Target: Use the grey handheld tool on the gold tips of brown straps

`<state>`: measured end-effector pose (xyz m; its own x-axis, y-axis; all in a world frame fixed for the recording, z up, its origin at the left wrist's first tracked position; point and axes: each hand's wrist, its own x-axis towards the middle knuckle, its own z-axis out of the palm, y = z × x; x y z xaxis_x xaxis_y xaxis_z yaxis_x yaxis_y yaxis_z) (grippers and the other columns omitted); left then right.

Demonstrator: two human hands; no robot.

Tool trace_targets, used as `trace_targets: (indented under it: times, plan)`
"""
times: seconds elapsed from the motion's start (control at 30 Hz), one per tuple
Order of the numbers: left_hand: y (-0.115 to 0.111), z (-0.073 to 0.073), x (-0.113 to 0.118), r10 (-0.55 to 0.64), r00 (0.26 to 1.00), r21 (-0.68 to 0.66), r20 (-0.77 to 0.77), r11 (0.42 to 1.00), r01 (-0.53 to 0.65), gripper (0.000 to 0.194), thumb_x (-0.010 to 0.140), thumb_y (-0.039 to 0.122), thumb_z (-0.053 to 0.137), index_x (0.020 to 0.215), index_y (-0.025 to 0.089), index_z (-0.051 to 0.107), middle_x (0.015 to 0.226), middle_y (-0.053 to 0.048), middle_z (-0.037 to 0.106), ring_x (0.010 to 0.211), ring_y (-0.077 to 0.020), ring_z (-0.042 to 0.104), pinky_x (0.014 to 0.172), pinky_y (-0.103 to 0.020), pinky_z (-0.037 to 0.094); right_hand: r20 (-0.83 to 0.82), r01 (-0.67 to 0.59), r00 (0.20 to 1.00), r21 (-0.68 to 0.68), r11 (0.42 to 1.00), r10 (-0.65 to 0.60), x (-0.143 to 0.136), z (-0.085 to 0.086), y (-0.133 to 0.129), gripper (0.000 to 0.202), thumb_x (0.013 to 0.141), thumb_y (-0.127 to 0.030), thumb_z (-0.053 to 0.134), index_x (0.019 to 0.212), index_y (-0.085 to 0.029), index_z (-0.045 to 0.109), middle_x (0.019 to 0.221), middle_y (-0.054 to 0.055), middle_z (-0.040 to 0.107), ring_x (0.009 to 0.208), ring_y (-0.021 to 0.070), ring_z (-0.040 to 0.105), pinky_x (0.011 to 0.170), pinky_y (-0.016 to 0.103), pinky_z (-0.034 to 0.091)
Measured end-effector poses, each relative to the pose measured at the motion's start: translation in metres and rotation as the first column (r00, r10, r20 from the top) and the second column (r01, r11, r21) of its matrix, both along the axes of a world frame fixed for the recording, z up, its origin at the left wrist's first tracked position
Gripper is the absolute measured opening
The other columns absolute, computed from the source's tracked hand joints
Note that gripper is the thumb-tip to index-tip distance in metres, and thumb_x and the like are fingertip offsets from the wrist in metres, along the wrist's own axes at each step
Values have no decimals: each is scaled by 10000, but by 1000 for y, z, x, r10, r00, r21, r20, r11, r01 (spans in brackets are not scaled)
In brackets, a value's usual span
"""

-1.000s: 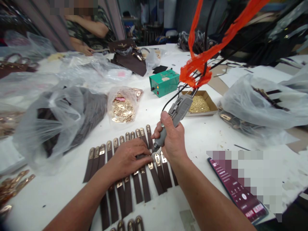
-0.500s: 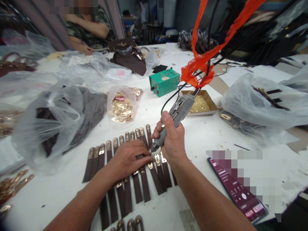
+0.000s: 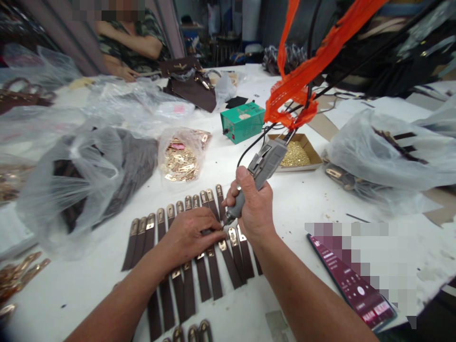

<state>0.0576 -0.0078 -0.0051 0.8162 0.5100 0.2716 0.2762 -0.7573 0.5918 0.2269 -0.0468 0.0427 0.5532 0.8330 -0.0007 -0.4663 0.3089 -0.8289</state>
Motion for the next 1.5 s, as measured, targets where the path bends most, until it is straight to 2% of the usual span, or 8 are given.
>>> trace_targets:
  times: [0.2, 0.33, 0.43, 0.6, 0.83, 0.97, 1.13, 1.5]
  plan:
    - [1, 1, -1, 22, 1000, 15, -22, 1000, -21, 221, 938, 421, 818, 905, 203, 795, 863, -13, 733, 845, -175, 683, 760, -316, 497, -4, 12, 1000, -11, 1000, -12, 1, 2, 1, 562, 743, -631, 917, 806, -202, 559, 607, -73, 503, 449, 92, 506, 455, 255, 523]
    - [4, 6, -2, 48, 998, 129, -44, 991, -42, 309, 910, 488, 832, 980, 189, 798, 934, -54, 743, 912, -233, 641, 807, -390, 499, -11, 47, 999, 1, 999, -47, 6, 5, 2, 580, 725, -640, 927, 809, -200, 558, 611, -76, 508, 452, 90, 500, 458, 256, 525]
    - [6, 8, -4, 89, 993, 205, -79, 976, -71, 436, 913, 531, 816, 1178, 188, 775, 1199, -92, 755, 1119, -295, 626, 967, -481, 493, 1, 93, 996, 30, 995, -93, 12, 9, 3, 566, 744, -636, 913, 818, -199, 562, 611, -75, 513, 456, 92, 499, 466, 258, 528]
    - [4, 8, -5, 115, 968, 226, -222, 972, -63, 663, 954, 623, 733, 1449, 191, 642, 1578, -90, 594, 1437, -354, 496, 1161, -582, 392, 31, 162, 986, 68, 984, -164, 20, 25, 10, 566, 746, -631, 910, 813, -199, 550, 601, -80, 512, 454, 90, 496, 470, 253, 530]
    - [5, 37, 0, 120, 929, 216, -349, 975, -45, 650, 991, 602, 680, 1459, 153, 634, 1572, -108, 601, 1428, -340, 518, 1152, -562, 423, 125, 108, 984, 162, 981, -129, 19, 50, 43, 547, 746, -615, 909, 801, -200, 557, 598, -73, 531, 440, 94, 521, 454, 248, 532]
    - [13, 43, 11, 122, 909, 252, -399, 968, -20, 690, 978, 619, 679, 1453, 122, 629, 1593, -140, 576, 1415, -362, 523, 1124, -574, 442, 187, 65, 978, 152, 986, -94, 20, 40, 71, 506, 789, -589, 892, 803, -202, 566, 585, -56, 551, 449, 113, 552, 462, 255, 540]
    - [18, 33, 20, 109, 892, 244, -439, 970, 2, 678, 968, 633, 682, 1407, 118, 651, 1592, -153, 576, 1410, -372, 526, 1122, -584, 437, 269, 88, 957, 82, 993, -107, 21, 17, 94, 536, 784, -651, 877, 772, -194, 596, 557, -22, 578, 456, 139, 579, 385, 233, 450]
    - [19, 24, 23, 120, 877, 214, -465, 977, -20, 726, 1001, 590, 645, 1488, 53, 609, 1624, -174, 543, 1531, -365, 451, 1237, -579, 398, 464, 11, 886, -72, 997, 24, 12, 3, 97, 565, 763, -669, 876, 836, -148, 669, 584, 19, 647, 472, 153, 617, 453, 246, 497]
